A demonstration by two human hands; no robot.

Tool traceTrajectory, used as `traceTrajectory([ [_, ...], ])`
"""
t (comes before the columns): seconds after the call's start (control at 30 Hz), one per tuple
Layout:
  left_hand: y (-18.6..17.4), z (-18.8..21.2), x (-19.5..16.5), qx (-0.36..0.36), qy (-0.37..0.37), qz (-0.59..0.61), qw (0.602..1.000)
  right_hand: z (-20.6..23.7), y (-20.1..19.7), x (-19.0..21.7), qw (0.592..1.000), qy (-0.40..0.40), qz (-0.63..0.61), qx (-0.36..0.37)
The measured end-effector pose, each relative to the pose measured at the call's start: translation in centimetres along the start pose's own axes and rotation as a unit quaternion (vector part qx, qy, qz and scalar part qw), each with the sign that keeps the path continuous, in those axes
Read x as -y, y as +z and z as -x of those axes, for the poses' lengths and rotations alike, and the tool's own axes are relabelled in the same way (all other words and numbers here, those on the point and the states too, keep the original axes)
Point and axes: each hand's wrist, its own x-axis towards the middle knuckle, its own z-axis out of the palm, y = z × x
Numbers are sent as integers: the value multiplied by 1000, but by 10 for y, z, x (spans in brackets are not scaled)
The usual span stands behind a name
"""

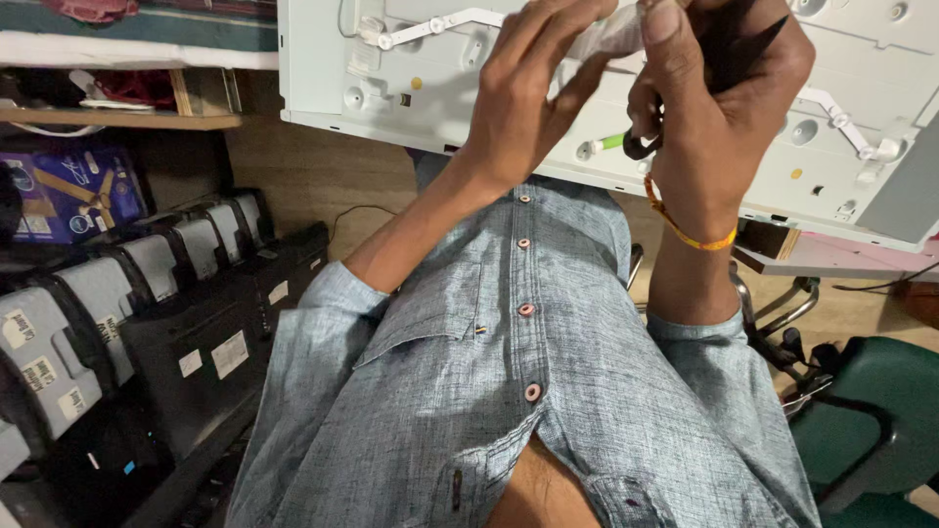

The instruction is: The person repairs the backlight assembly of a television panel. They handle a roll of white double-sided tape, cut pieces of tape with pliers, and press the tape along the LED light strip channels inside the panel, then reposition the panel on the workbench.

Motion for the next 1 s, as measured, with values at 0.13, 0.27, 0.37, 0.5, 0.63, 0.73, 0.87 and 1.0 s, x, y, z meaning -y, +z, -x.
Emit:
traceTrajectory([
  [0.13, 1, -10, 6, -24, -47, 8, 999, 2, -3, -2, 999, -9, 43, 28],
  [0.27, -15, -11, 20, -6, -144, 54, 988, 7, -17, -10, 996, -32, -10, 79],
  [0.37, -24, 3, 15, 50, -123, 93, 987, 19, -28, -21, 991, 50, -114, 43],
  [0.5, -31, 36, -16, 114, -124, 118, 979, 29, -28, -52, 955, 213, -204, 15],
  [0.63, -60, 53, -35, 97, -85, 35, 991, 52, -20, -69, 929, 297, -213, 57],
  [0.73, -74, 51, -36, 98, -118, 43, 987, 66, -16, -70, 932, 308, -155, 109],
  [0.87, -75, 43, -28, 104, -124, 88, 983, 65, -15, -66, 950, 279, 1, 142],
  [1.0, -69, 34, -18, 123, -123, 119, 978, 53, -27, -53, 952, 232, 26, 196],
])
